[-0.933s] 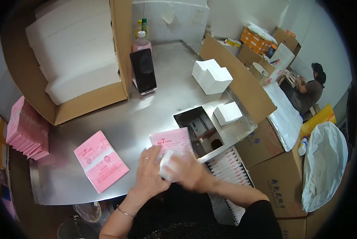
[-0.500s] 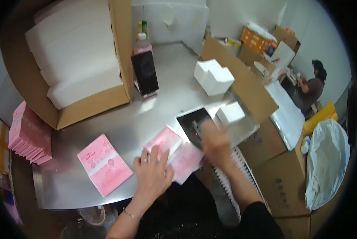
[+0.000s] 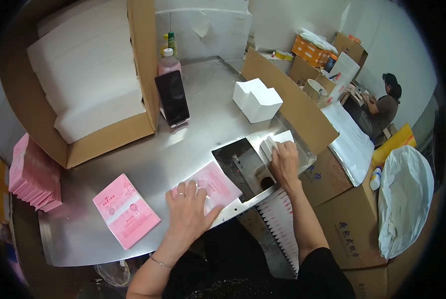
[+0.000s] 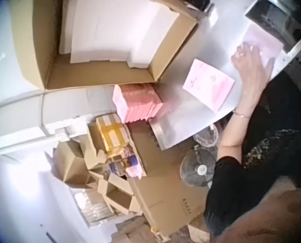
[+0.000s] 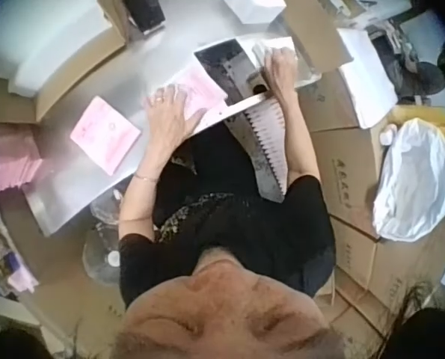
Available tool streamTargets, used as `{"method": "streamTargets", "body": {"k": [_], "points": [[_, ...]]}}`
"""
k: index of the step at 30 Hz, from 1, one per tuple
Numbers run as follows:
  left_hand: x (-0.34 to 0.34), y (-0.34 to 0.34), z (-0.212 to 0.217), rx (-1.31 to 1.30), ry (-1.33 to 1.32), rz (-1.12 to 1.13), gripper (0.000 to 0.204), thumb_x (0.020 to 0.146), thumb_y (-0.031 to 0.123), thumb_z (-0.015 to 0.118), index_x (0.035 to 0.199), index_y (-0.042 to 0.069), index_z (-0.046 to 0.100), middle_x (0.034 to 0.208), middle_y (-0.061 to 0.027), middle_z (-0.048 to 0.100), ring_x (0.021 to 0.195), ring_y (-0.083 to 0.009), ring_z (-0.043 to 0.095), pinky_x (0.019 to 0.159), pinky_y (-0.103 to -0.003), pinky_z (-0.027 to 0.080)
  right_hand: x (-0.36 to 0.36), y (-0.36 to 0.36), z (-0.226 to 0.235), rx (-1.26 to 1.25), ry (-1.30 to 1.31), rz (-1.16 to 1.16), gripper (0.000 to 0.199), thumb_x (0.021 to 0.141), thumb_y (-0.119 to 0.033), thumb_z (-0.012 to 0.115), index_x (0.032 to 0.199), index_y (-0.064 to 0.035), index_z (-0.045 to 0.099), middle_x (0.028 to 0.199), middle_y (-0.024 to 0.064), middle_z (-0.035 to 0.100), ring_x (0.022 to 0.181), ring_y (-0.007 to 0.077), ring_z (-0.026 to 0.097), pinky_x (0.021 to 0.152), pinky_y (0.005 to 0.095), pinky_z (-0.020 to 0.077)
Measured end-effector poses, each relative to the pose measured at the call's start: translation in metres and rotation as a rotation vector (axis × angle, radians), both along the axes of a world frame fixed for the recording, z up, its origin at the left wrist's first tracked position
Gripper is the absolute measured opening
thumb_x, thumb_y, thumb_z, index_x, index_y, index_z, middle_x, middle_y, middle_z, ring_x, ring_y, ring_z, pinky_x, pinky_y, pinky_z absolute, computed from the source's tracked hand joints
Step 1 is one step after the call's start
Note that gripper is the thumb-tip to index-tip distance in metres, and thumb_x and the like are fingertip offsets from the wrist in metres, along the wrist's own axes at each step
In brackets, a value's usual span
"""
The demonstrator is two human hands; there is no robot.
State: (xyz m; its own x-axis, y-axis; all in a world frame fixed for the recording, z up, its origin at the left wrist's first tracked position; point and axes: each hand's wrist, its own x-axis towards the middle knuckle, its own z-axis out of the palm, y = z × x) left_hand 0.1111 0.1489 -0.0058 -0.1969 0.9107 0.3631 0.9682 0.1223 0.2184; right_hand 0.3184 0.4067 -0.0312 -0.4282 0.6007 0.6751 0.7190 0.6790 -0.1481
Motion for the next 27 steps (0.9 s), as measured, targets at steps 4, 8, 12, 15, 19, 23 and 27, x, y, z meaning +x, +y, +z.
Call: {"method": "streamTargets", "body": {"k": [4, 8, 12, 15, 19, 23, 27], "points": [[0.017, -0.01, 0.0, -0.012, 0.071, -0.039, 0.04, 0.088, 0.032, 0.068, 0.117, 0.005, 0.063, 0.118, -0.017, 0.058, 0.098, -0.0306, 0.056, 0.073, -0.044, 0.045, 0.003, -0.003, -0.002, 0.076, 0.062, 0.04, 0.041, 0.078, 0.002, 0.065, 0.118, -0.0033, 0.067, 0.108, 0.0108, 0.063, 0.106, 0.031, 0.059, 0.086, 0.0439, 0.0452], [0.015, -0.01, -0.008, 0.061, -0.042, -0.11, 0.041, 0.085, 0.026, 0.067, 0.119, 0.002, 0.062, 0.113, -0.0178, 0.057, 0.094, -0.0314, 0.056, 0.074, -0.042, 0.046, -0.016, -0.02, -0.001, 0.073, 0.067, 0.077, 0.042, 0.077, 0.004, 0.064, 0.118, -0.0045, 0.067, 0.111, 0.012, 0.066, 0.109, 0.0302, 0.062, 0.095, 0.0455, 0.0449], [0.01, -0.014, -0.013, 0.074, -0.101, -0.16, 0.044, 0.081, 0.02, 0.067, 0.12, 0.0, 0.062, 0.111, -0.0186, 0.057, 0.094, -0.0322, 0.056, 0.075, -0.043, 0.047, -0.014, -0.024, 0.01, 0.094, 0.106, 0.109, 0.038, 0.082, 0.001, 0.062, 0.12, -0.0029, 0.065, 0.117, 0.0142, 0.067, 0.113, 0.0355, 0.062, 0.104, 0.0577, 0.0406], [0.007, -0.021, -0.018, 0.048, -0.154, -0.098, 0.05, 0.077, 0.02, 0.07, 0.122, 0.001, 0.062, 0.108, -0.018, 0.056, 0.094, -0.0321, 0.055, 0.076, -0.044, 0.046, -0.04, -0.106, 0.007, 0.066, -0.009, 0.598, 0.034, 0.085, -0.006, 0.064, 0.119, -0.0001, 0.064, 0.122, 0.0215, 0.065, 0.117, 0.0382, 0.062, 0.108, 0.0647, 0.036], [-0.013, -0.035, -0.001, 0.018, -0.165, -0.004, 0.072, 0.069, 0.022, 0.076, 0.137, 0.009, 0.057, 0.099, -0.0153, 0.055, 0.095, -0.0324, 0.053, 0.075, -0.042, 0.041, -0.051, -0.185, 0.001, 0.051, -0.146, 0.949, 0.039, 0.085, -0.014, 0.062, 0.122, -0.0037, 0.063, 0.11, 0.0185, 0.062, 0.106, 0.0351, 0.064, 0.109, 0.0722, 0.03], [0.011, -0.015, 0.001, 0.091, -0.221, -0.001, 0.078, 0.078, 0.013, 0.071, 0.149, 0.005, 0.042, 0.095, -0.016, 0.054, 0.089, -0.033, 0.057, 0.076, -0.043, 0.045, -0.111, -0.131, -0.005, -0.133, -0.398, 0.534, 0.03, 0.085, -0.018, 0.062, 0.114, -0.007, 0.063, 0.112, 0.018, 0.061, 0.104, 0.0334, 0.061, 0.109, 0.074, 0.0252], [-0.007, -0.047, 0.011, -0.016, -0.165, -0.047, 0.067, 0.082, 0.012, 0.07, 0.145, 0.003, 0.048, 0.092, -0.0122, 0.056, 0.087, -0.0297, 0.056, 0.072, -0.043, 0.043, -0.106, -0.084, -0.028, -0.18, -0.475, 0.358, 0.035, 0.088, -0.019, 0.061, 0.12, -0.0058, 0.064, 0.125, 0.0162, 0.059, 0.121, 0.036, 0.056, 0.102, 0.0738, 0.0324]]}}
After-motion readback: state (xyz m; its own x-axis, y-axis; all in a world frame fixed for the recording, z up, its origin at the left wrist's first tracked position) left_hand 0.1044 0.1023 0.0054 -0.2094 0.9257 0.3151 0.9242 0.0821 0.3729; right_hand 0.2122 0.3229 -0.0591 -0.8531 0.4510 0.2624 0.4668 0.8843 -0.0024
